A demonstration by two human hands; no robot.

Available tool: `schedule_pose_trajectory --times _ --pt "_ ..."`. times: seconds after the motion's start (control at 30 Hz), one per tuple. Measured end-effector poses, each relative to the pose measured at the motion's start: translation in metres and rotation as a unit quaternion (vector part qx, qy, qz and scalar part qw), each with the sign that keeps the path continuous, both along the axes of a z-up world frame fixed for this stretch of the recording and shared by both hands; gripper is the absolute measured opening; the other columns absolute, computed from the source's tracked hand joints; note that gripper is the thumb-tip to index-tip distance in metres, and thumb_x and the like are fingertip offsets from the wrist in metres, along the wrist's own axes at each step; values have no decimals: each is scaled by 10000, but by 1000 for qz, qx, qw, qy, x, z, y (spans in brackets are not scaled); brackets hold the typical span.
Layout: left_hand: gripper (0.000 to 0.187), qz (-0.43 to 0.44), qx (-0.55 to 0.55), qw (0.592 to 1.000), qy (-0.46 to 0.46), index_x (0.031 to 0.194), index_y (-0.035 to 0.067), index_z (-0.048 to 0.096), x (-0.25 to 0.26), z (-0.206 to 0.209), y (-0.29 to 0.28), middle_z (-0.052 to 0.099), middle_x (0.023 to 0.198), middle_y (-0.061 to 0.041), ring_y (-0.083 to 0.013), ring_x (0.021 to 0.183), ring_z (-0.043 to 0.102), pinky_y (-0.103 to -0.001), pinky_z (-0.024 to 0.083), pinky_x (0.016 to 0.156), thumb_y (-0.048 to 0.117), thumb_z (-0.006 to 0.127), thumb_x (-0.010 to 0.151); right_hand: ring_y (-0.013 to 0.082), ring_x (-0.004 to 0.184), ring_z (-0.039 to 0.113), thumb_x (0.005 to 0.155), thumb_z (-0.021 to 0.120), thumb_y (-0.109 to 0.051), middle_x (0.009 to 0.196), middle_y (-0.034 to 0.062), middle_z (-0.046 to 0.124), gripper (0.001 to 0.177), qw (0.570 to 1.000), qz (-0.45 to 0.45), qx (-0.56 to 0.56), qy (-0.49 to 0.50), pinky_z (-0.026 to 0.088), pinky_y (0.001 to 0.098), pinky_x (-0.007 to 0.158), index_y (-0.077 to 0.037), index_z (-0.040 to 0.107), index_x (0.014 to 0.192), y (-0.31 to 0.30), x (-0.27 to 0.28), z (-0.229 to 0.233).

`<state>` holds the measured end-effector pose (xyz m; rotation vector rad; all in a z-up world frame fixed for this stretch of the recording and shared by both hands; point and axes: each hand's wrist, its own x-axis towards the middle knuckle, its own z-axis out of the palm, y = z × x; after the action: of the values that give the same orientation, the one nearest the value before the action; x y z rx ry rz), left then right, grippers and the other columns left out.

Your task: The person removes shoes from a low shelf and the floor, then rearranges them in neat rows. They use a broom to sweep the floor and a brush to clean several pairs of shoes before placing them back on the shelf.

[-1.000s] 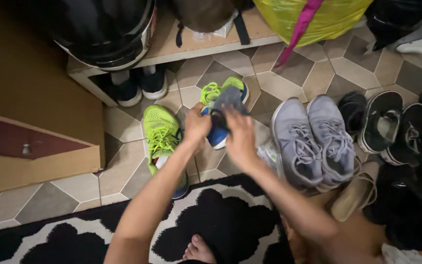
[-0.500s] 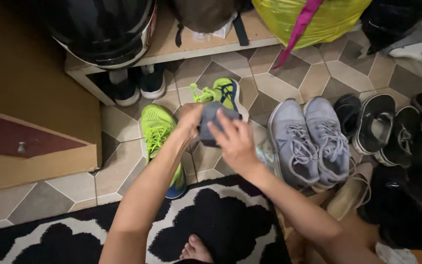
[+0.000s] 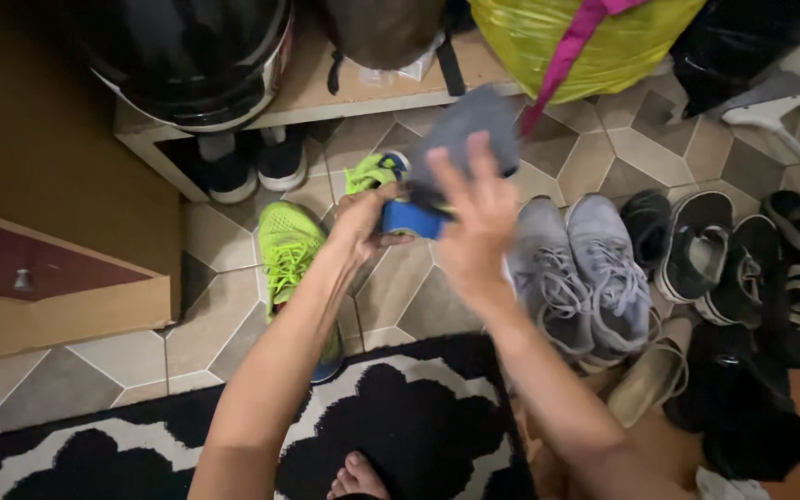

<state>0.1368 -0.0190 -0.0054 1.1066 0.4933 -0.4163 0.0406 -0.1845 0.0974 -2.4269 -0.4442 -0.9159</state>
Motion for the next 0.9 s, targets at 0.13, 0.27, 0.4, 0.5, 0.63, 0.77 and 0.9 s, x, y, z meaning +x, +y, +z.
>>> schedule_pose_trajectory --times 0.13,0.27,0.4,0.5,0.63,0.77,0.9 --pt "319 14 -172 985 -1 1128 -31 693 5 -13 -1 762 1006 -162 -279 810 754 -430 648 672 183 728 894 350 1123 522 702 665 110 1599 120 475 809 998 3 -34 47 462 408 1022 -208 650 1446 31 -21 -57" --pt "337 -31 -161 986 26 1152 58 667 -4 11 9 736 1002 -95 -259 870 732 -446 653 716 236 716 870 383 1184 519 693 666 93 1505 142 519 724 995 65 -6 70 443 439 1018 -167 667 1369 19 -49 -124" --pt "267 -30 -59 998 -12 1027 94 724 -17 44 10 750 911 -39 -198 755 739 -433 648 644 253 744 814 343 1203 617 677 567 114 1334 92 659 628 982 14 115 147 492 443 1068 -127 722 1236 -3 -67 -128" --pt "283 -34 49 994 -91 791 34 641 -35 42 0 732 745 -61 -202 600 683 -383 598 569 220 849 842 341 1222 635 786 530 105 1301 123 658 493 979 -16 202 15 501 443 1082 -80 701 1209 -8 -67 -114" --pt "325 -15 174 964 -198 660 36 654 -44 25 -10 628 603 -24 -126 508 537 -347 440 481 238 859 809 379 1142 629 678 512 80 1206 185 700 559 993 -1 112 28 457 463 1009 -44 720 1182 -8 -65 -102" --pt "445 -29 410 872 -266 625 -11 599 -48 19 -1 583 555 -115 -182 516 530 -408 448 510 303 878 773 343 1013 735 754 673 -54 1066 153 770 441 943 45 81 320 576 424 871 -157 701 1182 -5 -66 -92" --pt "375 -73 494 831 -244 686 2 655 -61 11 -3 622 614 -204 -351 566 639 -476 512 592 316 850 747 405 874 737 718 718 -121 1173 221 700 881 910 -11 95 403 603 462 823 -246 405 1531 -6 -61 -76"
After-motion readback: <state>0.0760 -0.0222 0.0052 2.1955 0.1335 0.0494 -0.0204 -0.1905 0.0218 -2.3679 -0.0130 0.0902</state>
